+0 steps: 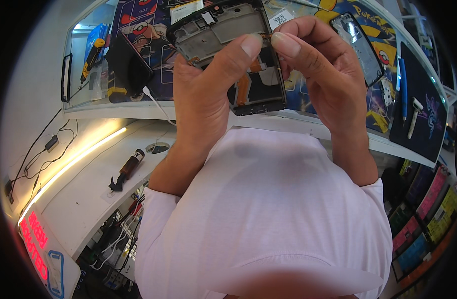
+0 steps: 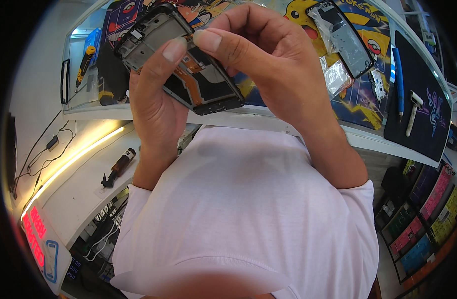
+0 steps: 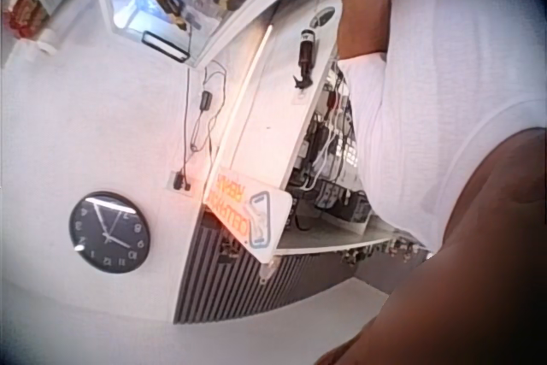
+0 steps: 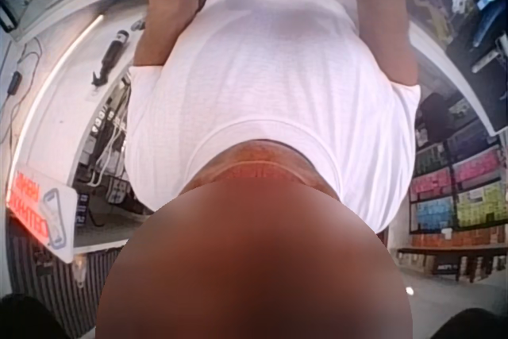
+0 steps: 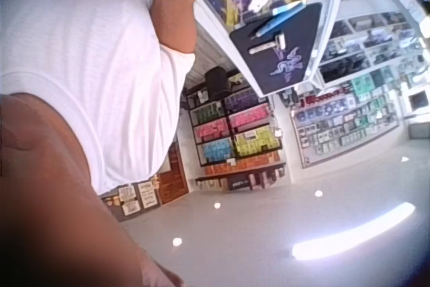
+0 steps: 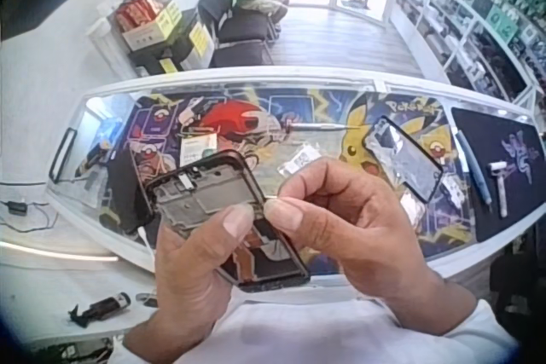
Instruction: The person removes a small adhesive strip from a disassembled smartphone and uses tweezers to adjust internal components. The person then uses a metal tool to pry along the phone's edge while holding the device.
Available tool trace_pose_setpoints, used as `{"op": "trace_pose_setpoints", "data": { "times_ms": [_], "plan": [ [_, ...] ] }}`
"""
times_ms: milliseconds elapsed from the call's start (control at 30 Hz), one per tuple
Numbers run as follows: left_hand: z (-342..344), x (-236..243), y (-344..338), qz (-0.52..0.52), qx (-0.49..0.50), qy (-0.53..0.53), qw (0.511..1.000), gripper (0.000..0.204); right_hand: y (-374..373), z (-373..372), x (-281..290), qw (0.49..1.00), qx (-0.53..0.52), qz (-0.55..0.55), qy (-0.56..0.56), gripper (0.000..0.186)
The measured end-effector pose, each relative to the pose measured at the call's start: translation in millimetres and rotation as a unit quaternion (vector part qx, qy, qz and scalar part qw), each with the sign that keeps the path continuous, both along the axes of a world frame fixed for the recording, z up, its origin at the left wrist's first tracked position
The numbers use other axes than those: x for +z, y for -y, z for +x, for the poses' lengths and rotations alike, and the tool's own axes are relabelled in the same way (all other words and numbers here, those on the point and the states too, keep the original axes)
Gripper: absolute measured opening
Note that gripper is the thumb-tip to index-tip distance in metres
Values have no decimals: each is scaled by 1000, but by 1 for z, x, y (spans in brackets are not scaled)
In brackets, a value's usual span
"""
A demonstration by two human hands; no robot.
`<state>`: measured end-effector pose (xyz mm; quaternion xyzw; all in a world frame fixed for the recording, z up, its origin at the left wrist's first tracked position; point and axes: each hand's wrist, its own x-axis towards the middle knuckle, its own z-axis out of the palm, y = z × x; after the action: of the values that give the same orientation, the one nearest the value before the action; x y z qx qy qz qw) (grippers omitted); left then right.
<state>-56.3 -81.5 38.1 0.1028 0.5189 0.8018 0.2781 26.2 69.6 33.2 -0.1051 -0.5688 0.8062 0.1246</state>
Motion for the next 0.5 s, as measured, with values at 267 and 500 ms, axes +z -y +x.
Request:
{"op": "trace_pose_setpoints", "data": {
  "times_ms": [267,500],
  "plan": [
    [-2,2,0,11,-8,31,999,21,9,1,-5,998,-50,40,-28,17],
    [-6,-4,1,9,-12,27,1000,23,13,2,-6,995,-57,82,-22,16]
  ]
}}
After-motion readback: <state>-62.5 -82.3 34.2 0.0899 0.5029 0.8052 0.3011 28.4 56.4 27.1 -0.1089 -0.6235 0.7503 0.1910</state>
